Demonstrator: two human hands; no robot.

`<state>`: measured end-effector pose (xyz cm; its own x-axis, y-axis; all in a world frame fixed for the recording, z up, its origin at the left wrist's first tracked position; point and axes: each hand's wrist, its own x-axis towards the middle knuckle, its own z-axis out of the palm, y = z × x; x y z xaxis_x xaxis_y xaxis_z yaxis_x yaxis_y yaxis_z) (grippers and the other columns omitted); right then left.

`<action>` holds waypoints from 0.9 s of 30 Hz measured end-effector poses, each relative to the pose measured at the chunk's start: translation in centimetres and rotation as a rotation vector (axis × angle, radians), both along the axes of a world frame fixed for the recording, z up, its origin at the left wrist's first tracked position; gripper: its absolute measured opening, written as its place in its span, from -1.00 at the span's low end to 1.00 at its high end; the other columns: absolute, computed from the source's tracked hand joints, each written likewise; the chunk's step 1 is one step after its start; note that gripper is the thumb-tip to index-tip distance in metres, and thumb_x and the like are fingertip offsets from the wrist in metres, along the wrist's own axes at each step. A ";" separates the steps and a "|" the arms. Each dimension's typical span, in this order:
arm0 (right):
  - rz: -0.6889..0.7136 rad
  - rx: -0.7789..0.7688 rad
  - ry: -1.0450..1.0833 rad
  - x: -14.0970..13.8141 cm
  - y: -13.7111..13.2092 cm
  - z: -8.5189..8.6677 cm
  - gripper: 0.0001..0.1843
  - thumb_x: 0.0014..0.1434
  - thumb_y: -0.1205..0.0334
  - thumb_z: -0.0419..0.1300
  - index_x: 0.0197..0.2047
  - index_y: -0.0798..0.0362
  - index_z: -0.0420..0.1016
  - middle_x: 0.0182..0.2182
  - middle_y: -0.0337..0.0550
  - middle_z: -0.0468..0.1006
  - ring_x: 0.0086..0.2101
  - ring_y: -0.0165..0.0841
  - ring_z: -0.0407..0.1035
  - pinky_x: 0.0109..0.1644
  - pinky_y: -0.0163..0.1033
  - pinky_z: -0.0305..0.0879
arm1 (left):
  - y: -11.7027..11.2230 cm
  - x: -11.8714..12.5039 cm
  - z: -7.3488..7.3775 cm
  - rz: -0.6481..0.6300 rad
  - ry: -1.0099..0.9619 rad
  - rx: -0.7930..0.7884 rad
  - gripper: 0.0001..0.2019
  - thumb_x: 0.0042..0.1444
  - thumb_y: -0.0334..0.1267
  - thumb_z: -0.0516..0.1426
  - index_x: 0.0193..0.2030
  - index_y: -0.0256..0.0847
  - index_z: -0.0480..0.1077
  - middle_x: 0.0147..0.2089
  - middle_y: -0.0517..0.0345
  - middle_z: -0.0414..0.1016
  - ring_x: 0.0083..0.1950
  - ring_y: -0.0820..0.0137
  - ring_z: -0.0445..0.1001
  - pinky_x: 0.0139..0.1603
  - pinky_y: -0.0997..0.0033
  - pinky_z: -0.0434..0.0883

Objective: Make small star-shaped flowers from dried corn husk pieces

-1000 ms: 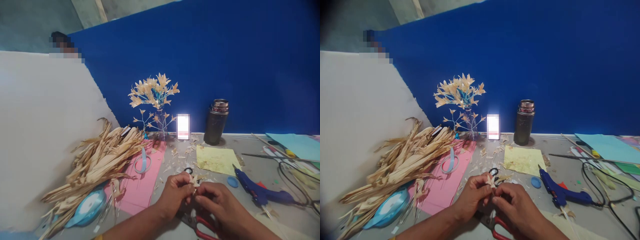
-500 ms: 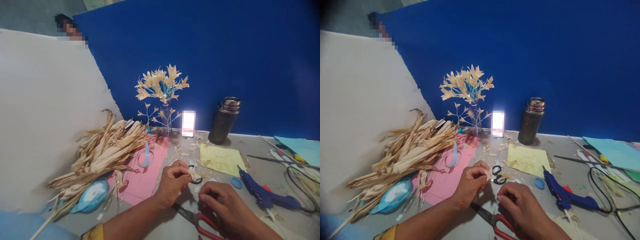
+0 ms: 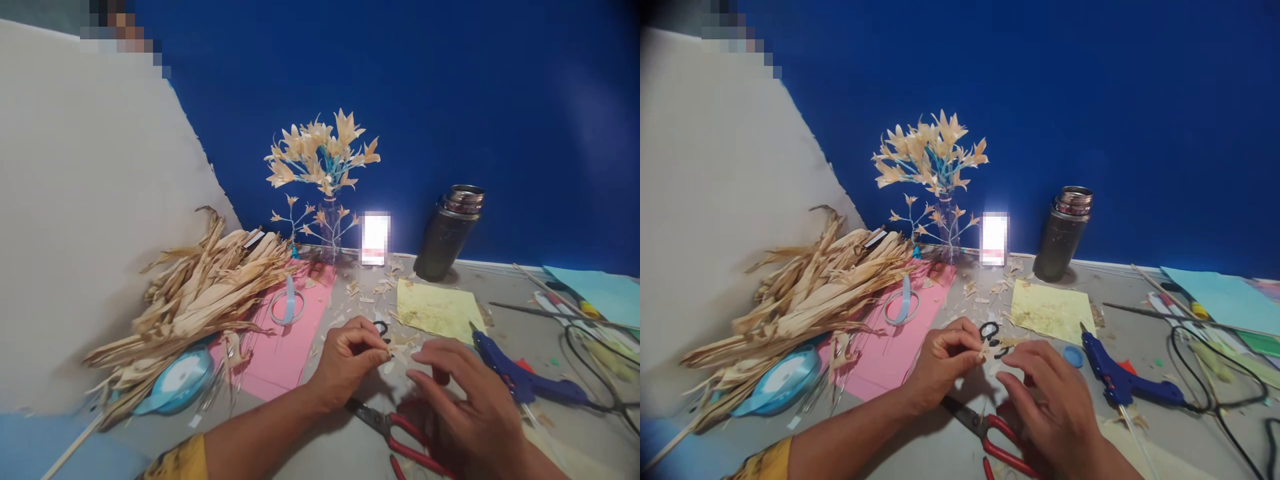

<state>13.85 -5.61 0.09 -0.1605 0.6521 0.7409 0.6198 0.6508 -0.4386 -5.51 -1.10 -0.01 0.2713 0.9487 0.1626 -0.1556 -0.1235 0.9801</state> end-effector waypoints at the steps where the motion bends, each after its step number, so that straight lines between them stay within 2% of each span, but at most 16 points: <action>1: -0.011 0.056 -0.025 0.0 -0.1 0.1 -0.95 0.30 0.24 0.25 -0.16 0.00 0.52 -0.31 -0.15 0.56 -0.36 -0.35 0.48 -0.25 -0.32 0.39 | -0.2 0.2 -0.1 -0.019 -0.001 -0.021 -0.97 -0.07 -0.35 0.36 -0.48 -0.20 0.62 -0.35 0.10 0.42 -0.27 0.39 0.39 -0.30 0.44 0.28; 3: -0.010 0.090 -0.081 0.0 -0.3 0.1 -0.95 0.30 0.29 0.24 -0.15 0.01 0.52 -0.31 -0.13 0.53 -0.34 -0.34 0.47 -0.26 -0.31 0.39 | -0.5 0.5 -0.3 -0.044 0.002 -0.042 -0.96 -0.06 -0.35 0.36 -0.48 -0.21 0.62 -0.35 0.11 0.43 -0.27 0.39 0.39 -0.26 0.42 0.28; 9: 0.018 0.040 -0.191 0.2 -0.2 -0.2 -0.87 0.32 0.37 0.14 -0.18 0.00 0.51 -0.35 -0.15 0.51 -0.40 -0.35 0.41 -0.35 -0.29 0.31 | -0.9 1.0 -0.4 -0.077 0.014 -0.054 -0.94 -0.03 -0.34 0.34 -0.48 -0.23 0.60 -0.36 0.13 0.42 -0.29 0.41 0.37 -0.24 0.41 0.26; 12: -0.018 0.103 -0.231 0.1 -0.3 -0.1 -0.85 0.34 0.35 0.11 -0.21 0.01 0.51 -0.38 -0.15 0.53 -0.41 -0.34 0.40 -0.38 -0.28 0.27 | -1.2 1.1 -0.3 -0.063 0.011 -0.074 -0.92 -0.05 -0.35 0.34 -0.51 -0.24 0.56 -0.38 0.15 0.40 -0.31 0.43 0.36 -0.25 0.43 0.26; 20: -0.061 0.242 -0.303 -0.4 -0.2 -0.3 -0.80 0.33 0.38 0.11 -0.30 0.04 0.52 -0.47 -0.15 0.56 -0.49 -0.33 0.36 -0.43 -0.26 0.21 | -1.8 1.6 -0.2 -0.080 -0.074 -0.299 -0.80 -0.12 -0.28 0.36 -0.55 -0.27 0.44 -0.40 0.24 0.30 -0.55 0.59 0.21 -0.55 0.50 0.16; 24: -0.071 0.146 -0.262 -0.2 -0.2 -0.2 -0.74 0.35 0.32 0.11 -0.36 0.01 0.54 -0.51 -0.20 0.55 -0.53 -0.38 0.36 -0.48 -0.32 0.23 | -1.8 1.8 -0.4 -0.074 -0.085 -0.310 -0.76 -0.11 -0.23 0.38 -0.55 -0.30 0.44 -0.42 0.26 0.31 -0.59 0.62 0.23 -0.57 0.52 0.16; 27: -0.026 0.139 -0.172 0.1 -0.3 0.0 -0.86 0.29 0.30 0.21 -0.31 -0.02 0.56 -0.49 -0.22 0.56 -0.52 -0.40 0.39 -0.46 -0.34 0.27 | -1.5 1.7 -0.6 -0.085 -0.151 -0.311 -0.74 -0.13 -0.20 0.41 -0.53 -0.32 0.47 -0.36 0.24 0.34 -0.61 0.67 0.24 -0.59 0.53 0.10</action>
<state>13.93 -5.86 0.06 -0.2771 0.5510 0.7871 0.6949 0.6807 -0.2319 -3.77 -2.56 -0.60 0.3462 0.9342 -0.0864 -0.2984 0.1969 0.9339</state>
